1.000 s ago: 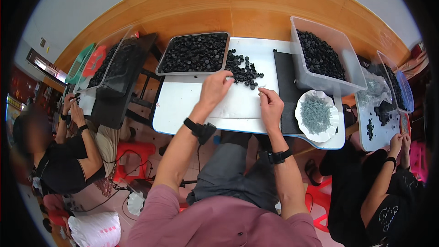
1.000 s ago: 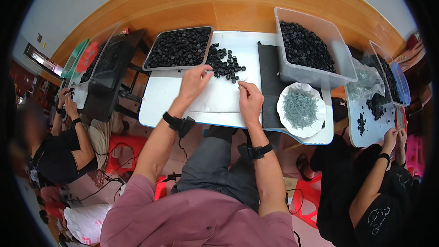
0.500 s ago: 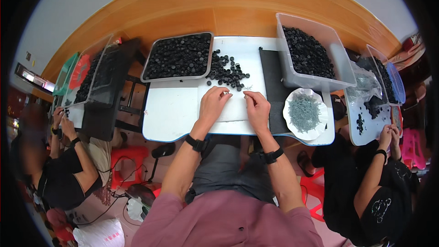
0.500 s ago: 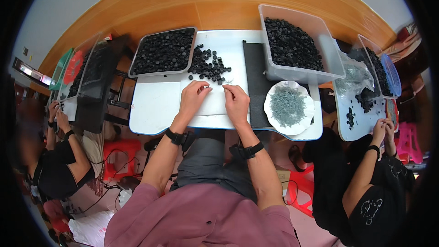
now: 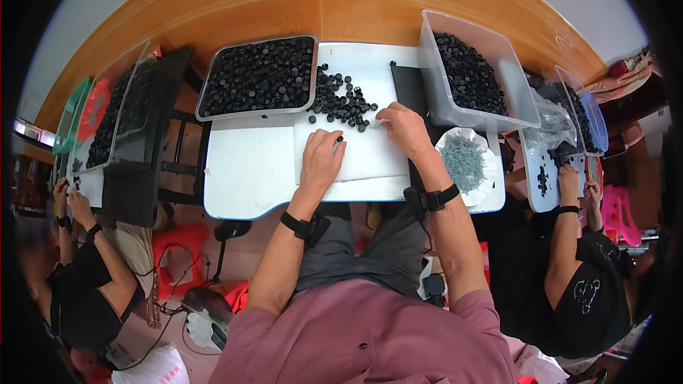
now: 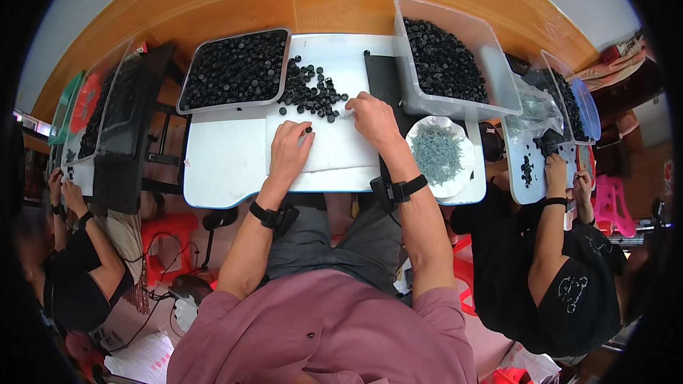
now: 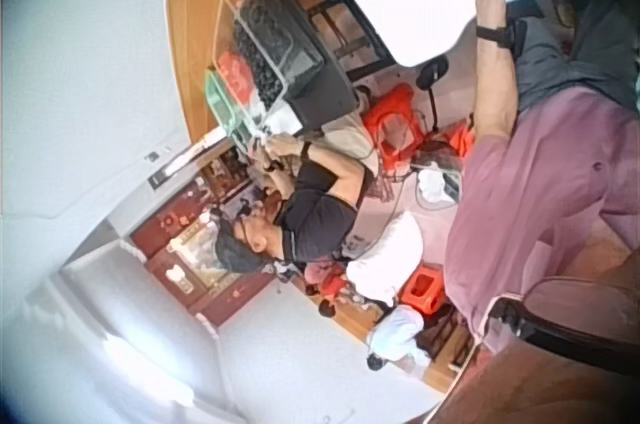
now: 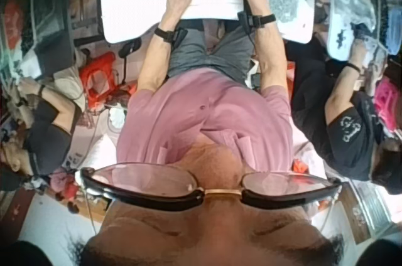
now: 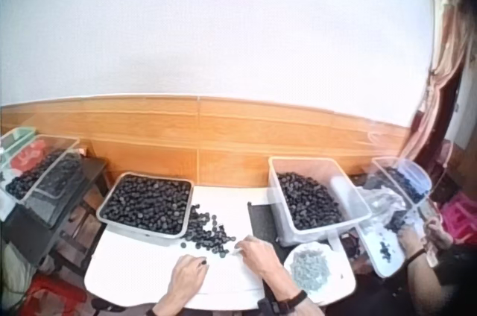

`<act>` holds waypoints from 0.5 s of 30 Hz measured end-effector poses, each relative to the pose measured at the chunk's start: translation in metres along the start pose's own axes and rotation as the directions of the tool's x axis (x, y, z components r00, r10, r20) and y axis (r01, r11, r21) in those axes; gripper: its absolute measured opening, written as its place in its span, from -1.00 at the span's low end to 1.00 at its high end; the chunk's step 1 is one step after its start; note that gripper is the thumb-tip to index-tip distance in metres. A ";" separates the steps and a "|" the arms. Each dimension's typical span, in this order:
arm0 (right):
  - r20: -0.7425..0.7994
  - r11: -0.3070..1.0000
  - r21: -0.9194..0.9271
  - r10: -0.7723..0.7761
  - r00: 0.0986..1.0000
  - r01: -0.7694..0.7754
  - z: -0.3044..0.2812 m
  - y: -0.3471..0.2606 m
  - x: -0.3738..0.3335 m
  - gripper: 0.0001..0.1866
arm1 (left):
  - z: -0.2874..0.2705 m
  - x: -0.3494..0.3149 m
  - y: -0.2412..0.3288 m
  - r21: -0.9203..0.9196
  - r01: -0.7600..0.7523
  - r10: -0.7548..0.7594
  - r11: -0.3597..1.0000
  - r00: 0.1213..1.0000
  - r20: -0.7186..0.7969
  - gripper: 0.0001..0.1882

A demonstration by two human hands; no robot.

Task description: Sorting small black plastic components and inserting small white pins or connectors into them at a manufacturing workbench.

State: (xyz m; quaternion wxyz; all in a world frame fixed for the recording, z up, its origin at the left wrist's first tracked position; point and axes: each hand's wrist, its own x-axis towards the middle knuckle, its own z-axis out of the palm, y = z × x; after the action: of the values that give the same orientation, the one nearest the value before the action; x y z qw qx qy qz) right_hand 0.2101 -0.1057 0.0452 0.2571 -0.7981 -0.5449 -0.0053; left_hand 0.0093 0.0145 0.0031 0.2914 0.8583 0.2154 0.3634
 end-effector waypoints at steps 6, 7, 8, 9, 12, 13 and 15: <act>-0.002 0.999 -0.026 -0.038 0.999 0.038 0.005 0.000 -0.007 -0.94 | -0.002 -0.002 -0.009 -0.084 0.020 -0.016 0.996 0.999 0.050 -0.83; -0.001 0.999 -0.027 -0.041 0.999 0.041 0.004 -0.002 -0.008 -0.94 | -0.003 -0.003 -0.009 -0.084 0.021 -0.017 0.996 0.999 0.046 -0.83; -0.025 1.000 0.025 -0.008 1.000 0.009 0.004 -0.003 -0.011 -0.95 | -0.004 -0.004 -0.009 -0.094 0.029 -0.024 0.995 0.998 0.053 -0.83; -0.047 0.997 0.079 0.026 0.999 -0.022 0.005 -0.005 -0.013 -0.95 | -0.005 -0.004 -0.009 -0.103 0.038 -0.032 0.994 0.998 0.061 -0.84; -0.068 0.971 0.219 0.109 0.992 -0.092 0.007 -0.007 -0.018 -0.89 | -0.005 -0.003 -0.007 -0.138 0.068 -0.058 0.988 0.996 0.074 -0.85; -0.067 0.971 0.221 0.107 0.992 -0.090 0.008 -0.009 -0.019 -0.89 | -0.006 -0.002 -0.008 -0.135 0.069 -0.059 0.988 0.996 0.073 -0.85; -0.205 0.928 0.359 0.184 0.961 -0.101 0.014 -0.016 -0.023 -0.82 | -0.007 0.001 -0.010 -0.123 0.060 -0.046 0.991 0.993 0.107 -0.84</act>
State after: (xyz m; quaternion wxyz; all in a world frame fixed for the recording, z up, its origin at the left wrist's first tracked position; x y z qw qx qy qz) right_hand 0.1829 -0.1156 0.0324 0.4556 -0.7720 -0.4431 0.0146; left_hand 0.0028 0.0249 0.0010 0.3655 0.8498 0.1993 0.3233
